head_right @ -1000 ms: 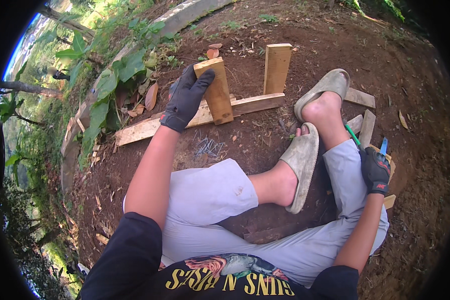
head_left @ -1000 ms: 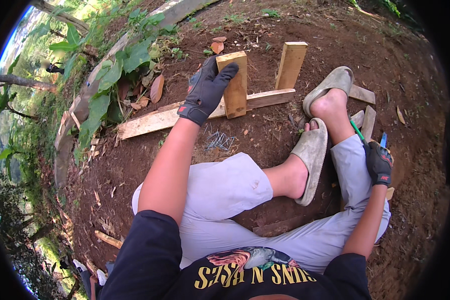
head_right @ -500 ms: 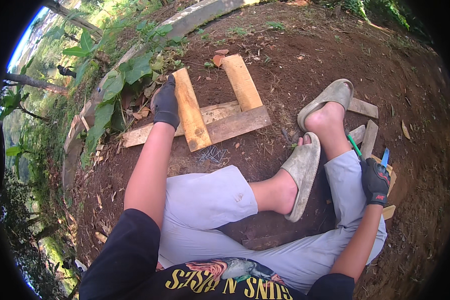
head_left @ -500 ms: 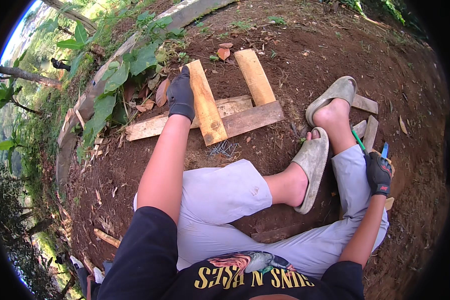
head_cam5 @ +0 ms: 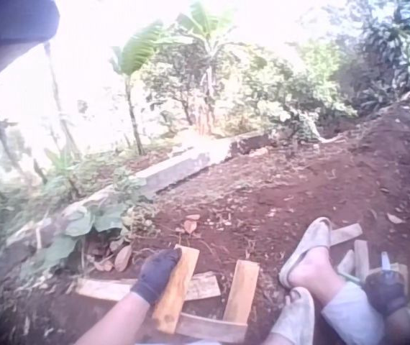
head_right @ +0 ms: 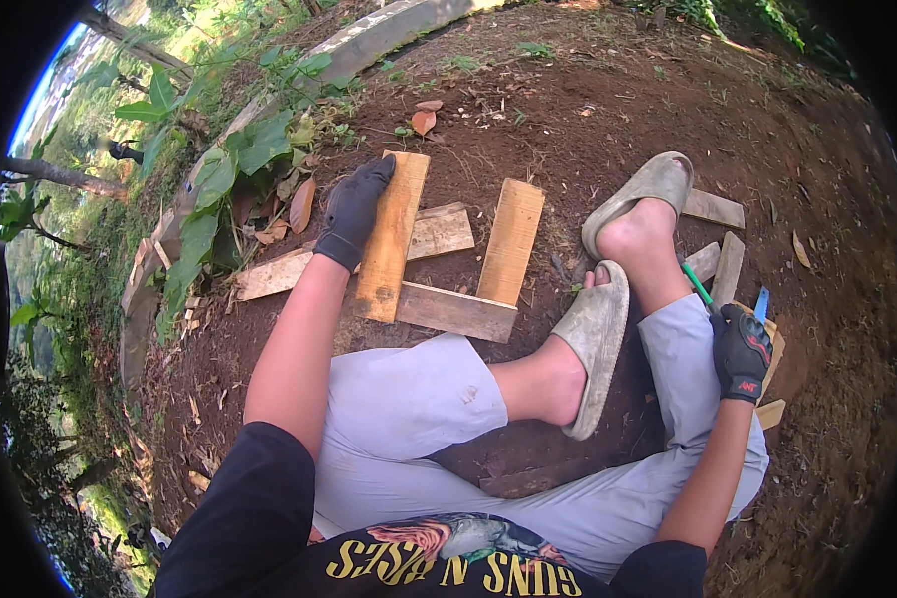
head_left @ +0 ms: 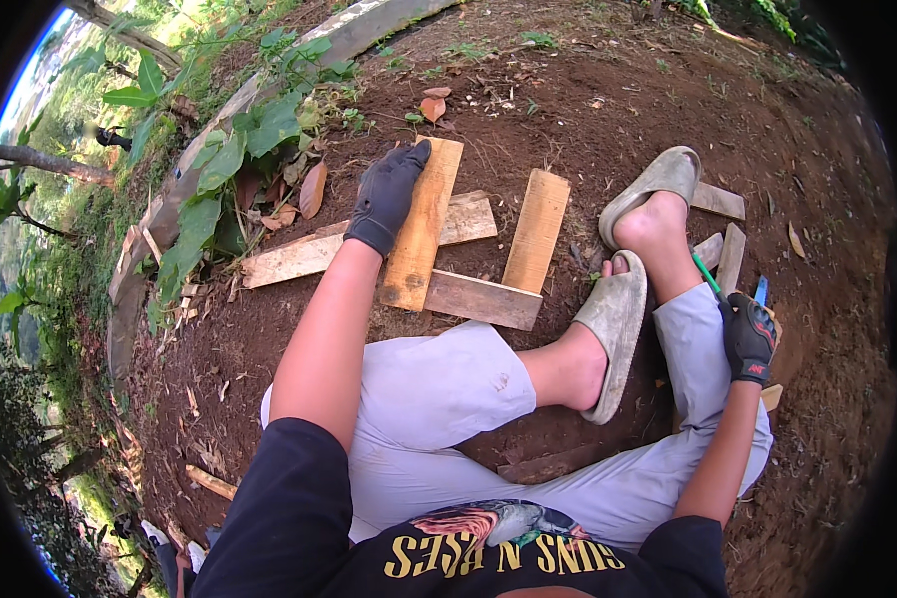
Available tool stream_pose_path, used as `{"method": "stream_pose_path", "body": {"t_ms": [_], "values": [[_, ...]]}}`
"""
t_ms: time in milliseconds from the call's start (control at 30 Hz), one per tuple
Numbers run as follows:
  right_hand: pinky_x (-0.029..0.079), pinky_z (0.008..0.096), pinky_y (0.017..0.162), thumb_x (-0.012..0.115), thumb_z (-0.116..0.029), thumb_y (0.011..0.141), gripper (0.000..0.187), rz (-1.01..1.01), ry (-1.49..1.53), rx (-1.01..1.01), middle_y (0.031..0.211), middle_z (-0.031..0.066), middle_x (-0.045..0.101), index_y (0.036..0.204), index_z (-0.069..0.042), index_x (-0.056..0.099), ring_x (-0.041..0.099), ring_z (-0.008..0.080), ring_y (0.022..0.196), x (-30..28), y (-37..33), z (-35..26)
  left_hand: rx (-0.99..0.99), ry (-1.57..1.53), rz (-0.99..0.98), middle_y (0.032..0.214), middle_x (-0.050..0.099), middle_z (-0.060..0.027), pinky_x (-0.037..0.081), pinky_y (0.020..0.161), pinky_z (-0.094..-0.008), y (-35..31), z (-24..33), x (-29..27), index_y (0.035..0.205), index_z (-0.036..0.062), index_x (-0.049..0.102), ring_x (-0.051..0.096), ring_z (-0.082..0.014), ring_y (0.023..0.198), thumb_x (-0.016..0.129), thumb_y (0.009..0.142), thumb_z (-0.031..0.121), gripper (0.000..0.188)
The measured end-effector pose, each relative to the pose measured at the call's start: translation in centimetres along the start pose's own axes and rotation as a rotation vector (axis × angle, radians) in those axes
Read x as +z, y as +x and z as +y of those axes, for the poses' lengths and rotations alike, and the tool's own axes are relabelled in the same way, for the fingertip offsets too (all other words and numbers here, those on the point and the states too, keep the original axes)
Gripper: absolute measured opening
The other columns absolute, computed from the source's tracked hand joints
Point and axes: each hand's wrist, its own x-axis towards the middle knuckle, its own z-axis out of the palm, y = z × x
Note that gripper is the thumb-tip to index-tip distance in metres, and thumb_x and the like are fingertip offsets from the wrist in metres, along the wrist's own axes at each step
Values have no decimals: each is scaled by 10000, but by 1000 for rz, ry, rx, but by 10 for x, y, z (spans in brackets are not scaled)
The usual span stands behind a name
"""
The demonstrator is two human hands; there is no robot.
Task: The person sits on the ground and uses a hammer to drive nails into wooden planks. They repeatedly position the planks, hammer the nails, and adjust the wood pieces to assemble a structure.
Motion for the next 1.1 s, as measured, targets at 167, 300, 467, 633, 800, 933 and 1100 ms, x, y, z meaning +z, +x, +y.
{"method": "stream_pose_path", "body": {"t_ms": [167,300,467,633,800,933,1100], "values": [[556,500,915,756,-299,956,280,148,92,19,1088,186,759,1120,-73,774,705,403,1055,-22,6,-51,22,33,-117,1331,738,-222,501,1085,-439,-7,9,6,1342,-2,715,693,-372,1245,582,1059,565,648],[541,511,1007,781,-330,969,455,431,544,-387,1219,192,741,1300,-27,706,686,404,1156,-17,8,-155,17,31,-185,1339,737,-206,496,1095,-442,-12,9,7,1372,49,712,684,-379,1257,572,1063,552,606],[551,374,1031,735,-362,1022,545,-178,1161,-144,1328,182,739,1439,-20,656,718,276,1193,17,18,-247,50,45,-224,1343,739,-181,488,1113,-451,-16,14,18,1365,110,735,675,-371,1276,547,1074,532,546],[544,348,1005,705,-300,1046,420,-175,1277,-9,1304,128,752,1405,-83,697,705,217,1160,45,21,-264,-40,76,-202,1352,747,-161,503,1080,-373,-18,24,9,1356,27,731,699,-266,1219,600,1068,442,521],[529,327,974,689,-268,1056,352,-94,1328,-18,1225,108,750,1358,-91,719,682,191,1073,42,20,-276,-92,-91,-196,1309,757,-189,510,1064,-371,-14,15,5,1356,24,727,713,-280,1172,588,1072,466,544],[519,320,979,682,-252,1061,363,-94,1513,19,1215,101,742,1375,-71,701,672,188,1079,80,30,-262,-2,46,-291,1335,747,-197,503,1085,-388,-17,33,2,1375,26,716,708,-313,1219,575,1070,489,572],[524,303,985,667,-222,1084,332,-157,1784,126,1212,51,724,1356,-31,686,648,149,1112,97,35,-257,-8,365,-396,1380,727,-207,478,1135,-413,-13,33,-19,1399,30,702,686,-332,1292,577,1044,552,644]]}}
